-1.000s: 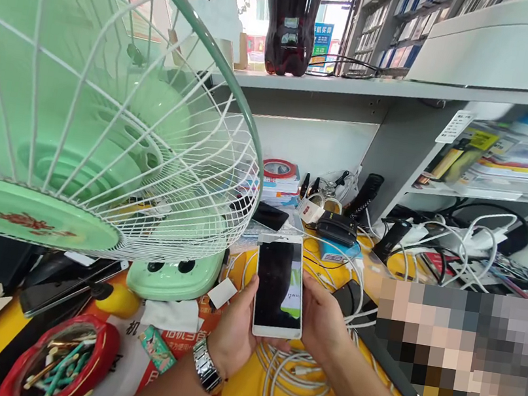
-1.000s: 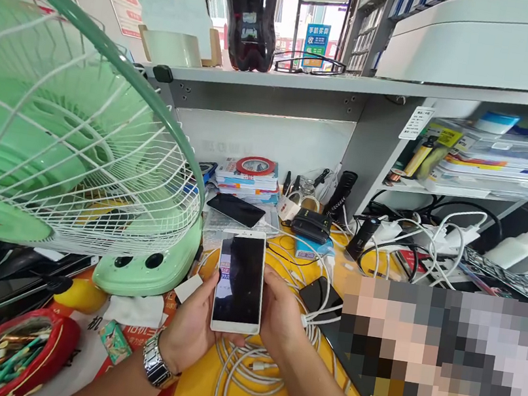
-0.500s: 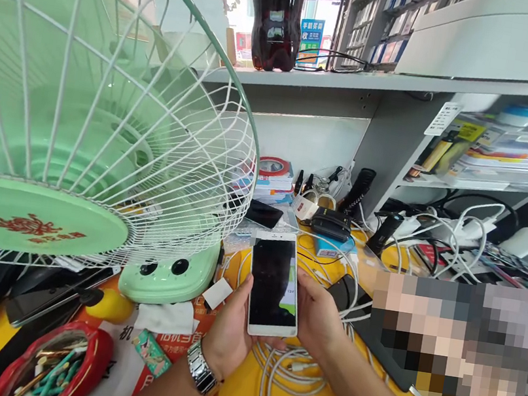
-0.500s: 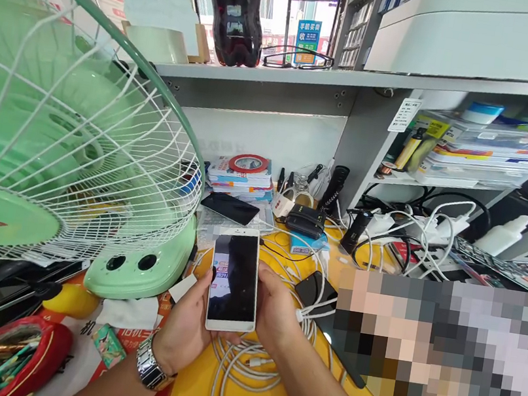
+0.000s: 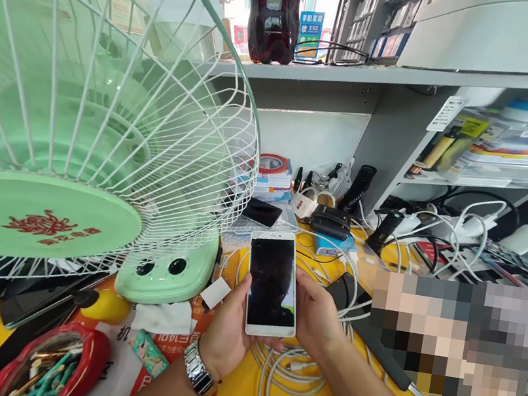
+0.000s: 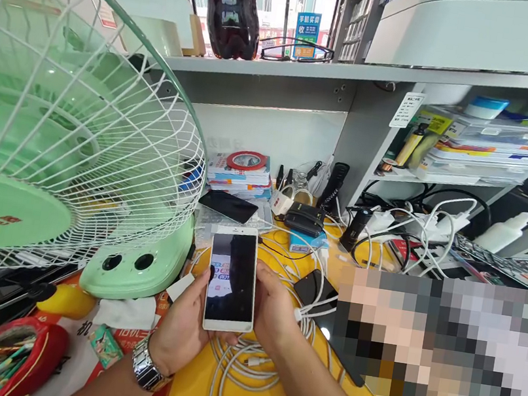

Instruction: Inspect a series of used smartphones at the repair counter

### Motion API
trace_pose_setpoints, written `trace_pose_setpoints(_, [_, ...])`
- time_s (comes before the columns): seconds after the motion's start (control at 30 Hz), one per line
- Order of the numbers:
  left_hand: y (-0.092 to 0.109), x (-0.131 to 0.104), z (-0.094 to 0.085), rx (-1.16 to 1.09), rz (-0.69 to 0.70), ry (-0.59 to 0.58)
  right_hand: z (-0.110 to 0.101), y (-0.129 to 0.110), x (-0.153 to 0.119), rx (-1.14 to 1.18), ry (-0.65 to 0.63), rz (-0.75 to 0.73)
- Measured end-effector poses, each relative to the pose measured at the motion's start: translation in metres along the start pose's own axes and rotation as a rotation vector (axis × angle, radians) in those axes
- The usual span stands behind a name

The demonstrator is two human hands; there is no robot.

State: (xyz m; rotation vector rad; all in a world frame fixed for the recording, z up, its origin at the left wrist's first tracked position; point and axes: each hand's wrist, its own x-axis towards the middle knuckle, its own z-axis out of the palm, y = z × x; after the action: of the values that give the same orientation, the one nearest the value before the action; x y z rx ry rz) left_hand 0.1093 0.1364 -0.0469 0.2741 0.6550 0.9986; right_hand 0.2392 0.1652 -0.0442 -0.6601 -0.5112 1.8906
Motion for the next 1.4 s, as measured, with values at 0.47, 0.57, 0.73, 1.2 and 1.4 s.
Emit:
trace_pose_setpoints(0.47, [0.004,-0.002,0.010,-0.027,-0.034,-0.016,-0.001,0.002,0.001,-0.012,0.036,-0.026])
trace_pose_setpoints(0.57, [0.004,-0.003,0.011,-0.022,-0.030,-0.002,0.001,0.002,0.000,-0.034,0.053,-0.030])
trace_pose_setpoints(0.73, [0.004,-0.003,0.009,-0.005,-0.008,0.012,-0.001,0.002,0.000,-0.061,0.094,-0.065])
trace_pose_setpoints(1.2, [0.000,0.001,0.000,-0.041,-0.015,-0.050,-0.004,0.002,-0.001,-0.061,0.021,0.038])
trace_pose_setpoints(1.4, [-0.001,0.001,-0.002,-0.048,-0.015,-0.066,-0.003,0.002,-0.001,-0.087,0.086,-0.050])
